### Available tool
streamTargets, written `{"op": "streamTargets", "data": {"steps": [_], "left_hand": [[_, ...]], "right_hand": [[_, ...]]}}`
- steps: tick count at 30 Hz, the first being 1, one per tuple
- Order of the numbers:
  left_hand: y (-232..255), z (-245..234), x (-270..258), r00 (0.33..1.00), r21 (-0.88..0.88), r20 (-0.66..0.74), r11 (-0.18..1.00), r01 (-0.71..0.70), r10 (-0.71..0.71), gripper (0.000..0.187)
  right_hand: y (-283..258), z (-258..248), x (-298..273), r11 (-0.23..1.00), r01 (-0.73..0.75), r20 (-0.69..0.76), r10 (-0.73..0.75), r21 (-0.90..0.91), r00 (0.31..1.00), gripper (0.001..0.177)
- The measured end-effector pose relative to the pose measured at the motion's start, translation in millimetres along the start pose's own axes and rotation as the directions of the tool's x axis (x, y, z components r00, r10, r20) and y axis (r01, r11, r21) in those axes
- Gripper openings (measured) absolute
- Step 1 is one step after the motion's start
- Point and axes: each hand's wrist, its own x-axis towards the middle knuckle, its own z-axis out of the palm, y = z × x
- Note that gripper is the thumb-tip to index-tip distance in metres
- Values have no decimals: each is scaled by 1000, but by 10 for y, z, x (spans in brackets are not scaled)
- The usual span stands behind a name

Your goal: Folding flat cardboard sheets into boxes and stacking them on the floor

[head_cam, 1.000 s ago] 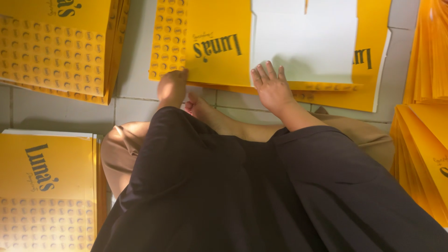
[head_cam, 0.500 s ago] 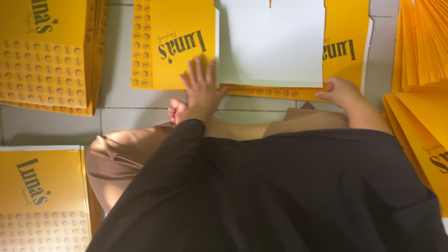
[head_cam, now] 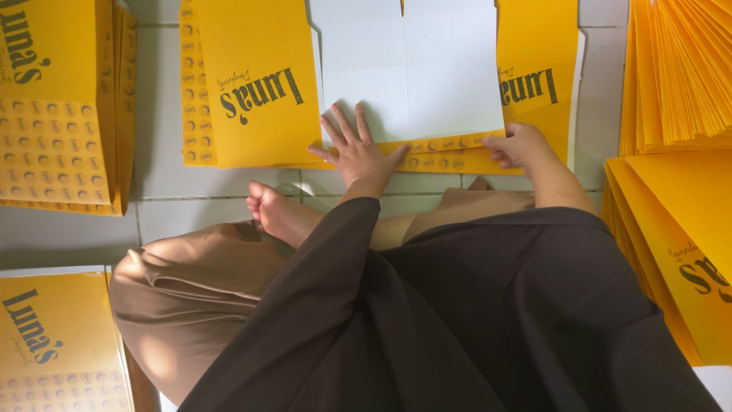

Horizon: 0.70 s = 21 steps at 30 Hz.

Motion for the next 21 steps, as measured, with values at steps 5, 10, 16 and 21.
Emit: {"op": "streamTargets", "data": {"steps": [5, 10, 16, 21], "left_hand": [[104, -83, -24, 999, -36, 36, 998, 41, -40, 121], [83, -66, 12, 999, -56, 18, 998, 42, -41, 123], [-42, 82, 109, 1000, -106, -14, 994, -20, 19, 121], [-545, 249, 275, 941, 1, -255, 974, -228, 221, 74]], "right_hand": [[-82, 210, -81, 935, -69, 12, 70, 348, 998, 46], [-303, 626, -453, 839, 374, -273, -282, 395, 920, 43], [-1192, 1244, -1008, 275, 880, -160, -960, -386, 230, 19], [-1040, 1807, -524, 177, 814, -5, -978, -553, 208, 35]]}}
